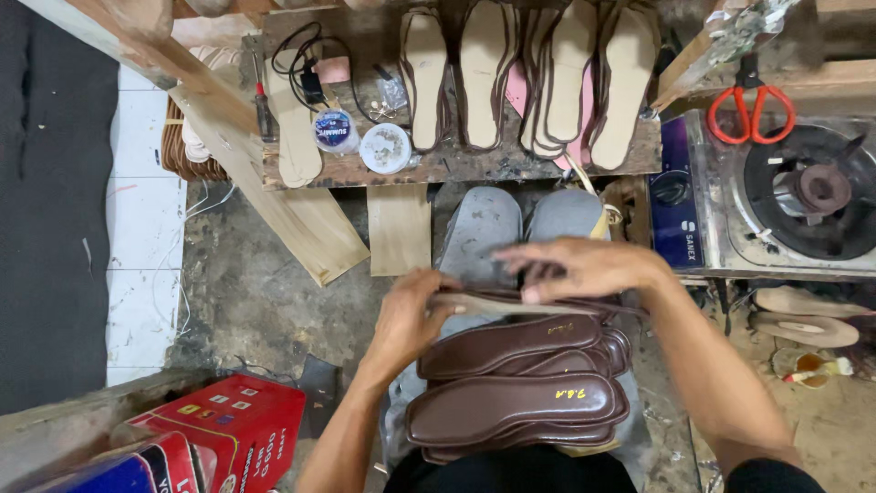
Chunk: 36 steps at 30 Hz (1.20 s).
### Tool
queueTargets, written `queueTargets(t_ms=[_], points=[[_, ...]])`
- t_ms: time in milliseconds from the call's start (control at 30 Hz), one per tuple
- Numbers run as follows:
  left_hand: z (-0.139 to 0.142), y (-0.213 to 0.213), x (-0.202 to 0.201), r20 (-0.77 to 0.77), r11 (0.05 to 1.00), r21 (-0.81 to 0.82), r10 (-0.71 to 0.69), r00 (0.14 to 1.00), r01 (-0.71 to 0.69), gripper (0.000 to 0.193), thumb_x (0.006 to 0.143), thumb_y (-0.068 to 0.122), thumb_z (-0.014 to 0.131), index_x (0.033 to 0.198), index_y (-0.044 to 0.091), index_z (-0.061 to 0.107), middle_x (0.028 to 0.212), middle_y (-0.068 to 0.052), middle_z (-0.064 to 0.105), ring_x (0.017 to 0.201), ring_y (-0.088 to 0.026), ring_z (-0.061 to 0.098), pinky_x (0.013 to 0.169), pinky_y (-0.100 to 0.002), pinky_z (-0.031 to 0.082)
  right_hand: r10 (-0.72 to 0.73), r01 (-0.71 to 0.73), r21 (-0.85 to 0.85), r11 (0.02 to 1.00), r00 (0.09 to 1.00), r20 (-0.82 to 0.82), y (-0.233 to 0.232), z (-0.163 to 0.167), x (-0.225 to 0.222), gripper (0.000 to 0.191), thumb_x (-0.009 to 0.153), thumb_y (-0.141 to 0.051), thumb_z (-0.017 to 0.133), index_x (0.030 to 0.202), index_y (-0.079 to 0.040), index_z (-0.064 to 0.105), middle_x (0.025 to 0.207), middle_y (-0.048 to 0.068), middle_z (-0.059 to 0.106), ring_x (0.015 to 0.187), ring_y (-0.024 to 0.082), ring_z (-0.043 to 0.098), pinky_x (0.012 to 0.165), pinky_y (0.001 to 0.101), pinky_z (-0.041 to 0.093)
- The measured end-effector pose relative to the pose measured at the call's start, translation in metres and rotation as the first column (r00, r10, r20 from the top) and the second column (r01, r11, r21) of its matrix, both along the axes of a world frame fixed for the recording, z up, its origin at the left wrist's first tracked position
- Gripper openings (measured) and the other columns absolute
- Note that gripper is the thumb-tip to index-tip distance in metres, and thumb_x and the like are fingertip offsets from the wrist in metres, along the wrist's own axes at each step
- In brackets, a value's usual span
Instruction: The person sits on the floor of a shoe workshop and uses scissors to cut the rubber band ties from a stack of insoles resting on their lap. They then pair the insoles, place them on the workbench, and stack the brown insoles together.
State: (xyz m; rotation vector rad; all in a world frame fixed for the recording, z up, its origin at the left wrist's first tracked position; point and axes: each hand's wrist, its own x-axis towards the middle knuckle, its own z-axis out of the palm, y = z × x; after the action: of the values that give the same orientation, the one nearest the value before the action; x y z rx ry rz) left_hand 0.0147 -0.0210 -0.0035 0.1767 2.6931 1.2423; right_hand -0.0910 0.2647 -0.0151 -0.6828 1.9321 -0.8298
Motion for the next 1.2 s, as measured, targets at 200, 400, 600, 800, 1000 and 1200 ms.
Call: queueTargets(t_ms=[200,400,600,800,1000,1200], points=[[-0.015,0.03,-0.018,-0.692,0.948,-0.047,0.197,0.695,-0.315,0.069,0.079,0.014,0.079,0.141,0.002,0.052,0.139,-0.029,0.053,0.131,-0.04,0.045,0.104,-0.048,0.043,-0.286,0.245,-0.334,0.91,0.955,-0.076,-0.011,0.015,0.055,0.082,0.086,-0.013,0.067,0.16,-0.015,0.033,0.142,0.015,0.063,0.127,0.031,0.064,0.108,0.037,0.047],[-0.061,0.067,-0.023,0.37,0.33,0.884,-0.06,0.927,-0.331,0.05,0.103,0.016,0.061,0.148,0.001,0.044,0.137,-0.009,0.06,0.124,-0.021,0.059,0.103,-0.039,0.051,-0.518,0.329,-0.463,0.823,0.771,-0.372,-0.026,0.031,0.08,0.103,0.073,-0.005,0.084,0.161,-0.006,0.03,0.133,0.017,0.054,0.121,0.034,0.057,0.105,0.0399,0.044],[-0.069,0.063,-0.034,0.165,0.259,0.942,0.194,0.967,-0.213,0.035,0.115,0.01,0.062,0.14,-0.012,0.051,0.131,-0.017,0.066,0.117,-0.024,0.062,0.101,-0.039,0.052,-0.737,0.67,-0.399,0.626,0.675,-0.024,-0.036,0.026,0.102,0.13,0.058,-0.011,0.092,0.163,-0.012,0.015,0.134,0.013,0.054,0.101,0.026,0.065,0.087,0.0352,0.055],[-0.043,0.073,-0.035,0.306,-0.022,0.952,0.056,0.95,-0.305,0.055,0.102,0.045,0.047,0.148,0.014,0.043,0.139,-0.003,0.059,0.125,-0.015,0.06,0.11,-0.034,0.047,-0.681,0.432,-0.652,0.623,0.709,-0.181,-0.038,-0.008,0.107,0.108,0.074,0.008,0.084,0.162,-0.002,0.022,0.151,0.028,0.046,0.134,0.033,0.048,0.108,0.0442,0.044],[-0.059,0.052,-0.049,0.327,-0.024,0.945,0.008,0.945,-0.327,0.077,0.108,0.065,0.038,0.142,-0.003,0.044,0.112,-0.01,0.062,0.107,-0.03,0.064,0.091,-0.041,0.055,-0.746,0.807,-0.452,0.38,0.556,0.366,-0.028,-0.016,0.083,0.064,0.094,-0.002,0.054,0.154,-0.003,0.033,0.116,0.017,0.066,0.092,0.022,0.068,0.079,0.0376,0.061],[-0.091,0.022,-0.058,0.376,0.069,0.908,0.298,0.877,-0.413,0.06,0.113,0.043,0.05,0.166,0.016,0.04,0.104,-0.005,0.055,0.092,-0.02,0.05,0.07,-0.035,0.041,-0.687,0.835,-0.526,0.161,0.478,0.548,-0.032,-0.048,-0.018,0.044,0.103,-0.003,0.043,0.147,0.0,0.039,0.113,0.017,0.069,0.094,0.025,0.071,0.082,0.0375,0.062]])
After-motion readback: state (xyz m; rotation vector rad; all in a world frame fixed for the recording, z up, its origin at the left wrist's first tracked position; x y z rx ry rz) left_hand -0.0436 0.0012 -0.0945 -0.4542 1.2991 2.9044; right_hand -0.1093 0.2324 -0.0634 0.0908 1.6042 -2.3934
